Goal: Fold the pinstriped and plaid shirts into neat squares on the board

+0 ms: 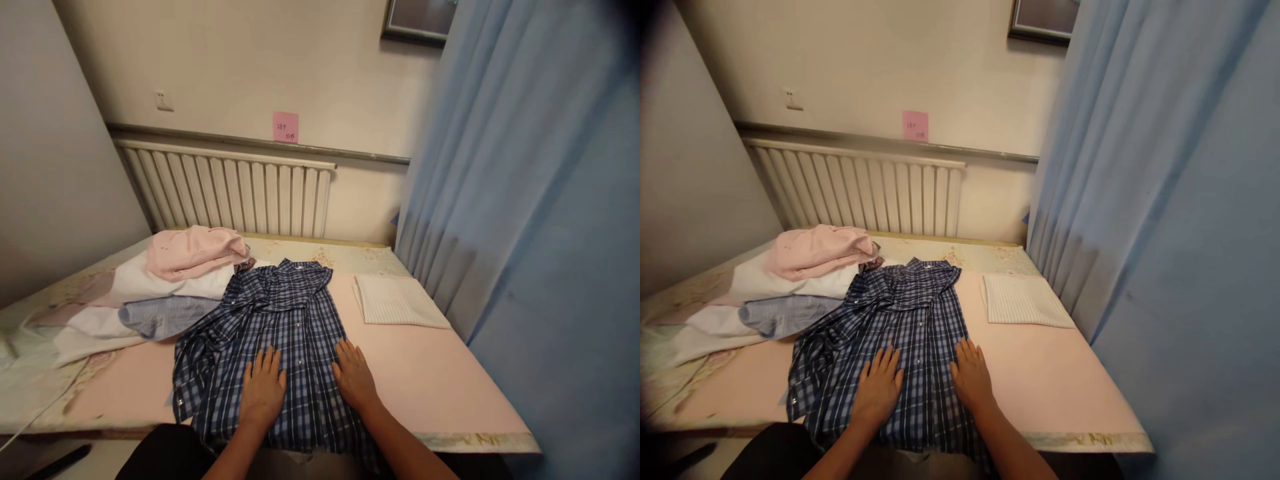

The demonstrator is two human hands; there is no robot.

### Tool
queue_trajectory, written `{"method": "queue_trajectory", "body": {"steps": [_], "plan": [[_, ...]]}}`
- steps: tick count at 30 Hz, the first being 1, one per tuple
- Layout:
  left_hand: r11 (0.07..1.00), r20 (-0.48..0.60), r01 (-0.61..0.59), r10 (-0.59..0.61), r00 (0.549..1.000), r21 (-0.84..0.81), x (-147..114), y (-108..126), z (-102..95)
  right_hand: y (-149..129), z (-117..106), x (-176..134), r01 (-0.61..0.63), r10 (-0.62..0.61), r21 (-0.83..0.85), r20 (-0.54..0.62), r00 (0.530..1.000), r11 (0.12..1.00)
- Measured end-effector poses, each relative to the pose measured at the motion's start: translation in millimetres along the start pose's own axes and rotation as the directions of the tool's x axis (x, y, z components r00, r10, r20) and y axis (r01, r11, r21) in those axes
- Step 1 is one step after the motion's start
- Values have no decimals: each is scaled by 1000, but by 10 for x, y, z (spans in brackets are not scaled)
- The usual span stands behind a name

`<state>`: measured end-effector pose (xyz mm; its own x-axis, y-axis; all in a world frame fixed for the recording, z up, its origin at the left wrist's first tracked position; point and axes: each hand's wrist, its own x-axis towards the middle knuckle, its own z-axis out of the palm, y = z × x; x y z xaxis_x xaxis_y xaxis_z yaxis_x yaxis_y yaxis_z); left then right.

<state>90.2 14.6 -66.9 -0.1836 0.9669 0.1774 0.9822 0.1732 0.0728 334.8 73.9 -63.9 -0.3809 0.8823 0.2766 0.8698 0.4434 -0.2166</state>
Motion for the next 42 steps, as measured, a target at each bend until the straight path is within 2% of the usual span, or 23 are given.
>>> {"method": "queue_trajectory", "body": {"steps": [6,12,25,32,42], "plan": [[1000,29,-3,3,1000,-18,44,-13,-23,3,1,-5,6,-6,1,0,1000,1000],[1000,48,-2,2,999,-14,199,-65,-29,17,26,1,5,-5,-2,5,1000,1000],[1000,-14,16,-16,1000,24,506,-167,76,9,24,5,1,0,22,-36,999,1000],[998,-8,18,-17,1000,59,470,-164,69,2,15,10,3,-2,11,-40,999,1000],[999,12,2,-3,1000,54,233,-121,1,22,43,0,26,-28,-24,-56,998,999]]}}
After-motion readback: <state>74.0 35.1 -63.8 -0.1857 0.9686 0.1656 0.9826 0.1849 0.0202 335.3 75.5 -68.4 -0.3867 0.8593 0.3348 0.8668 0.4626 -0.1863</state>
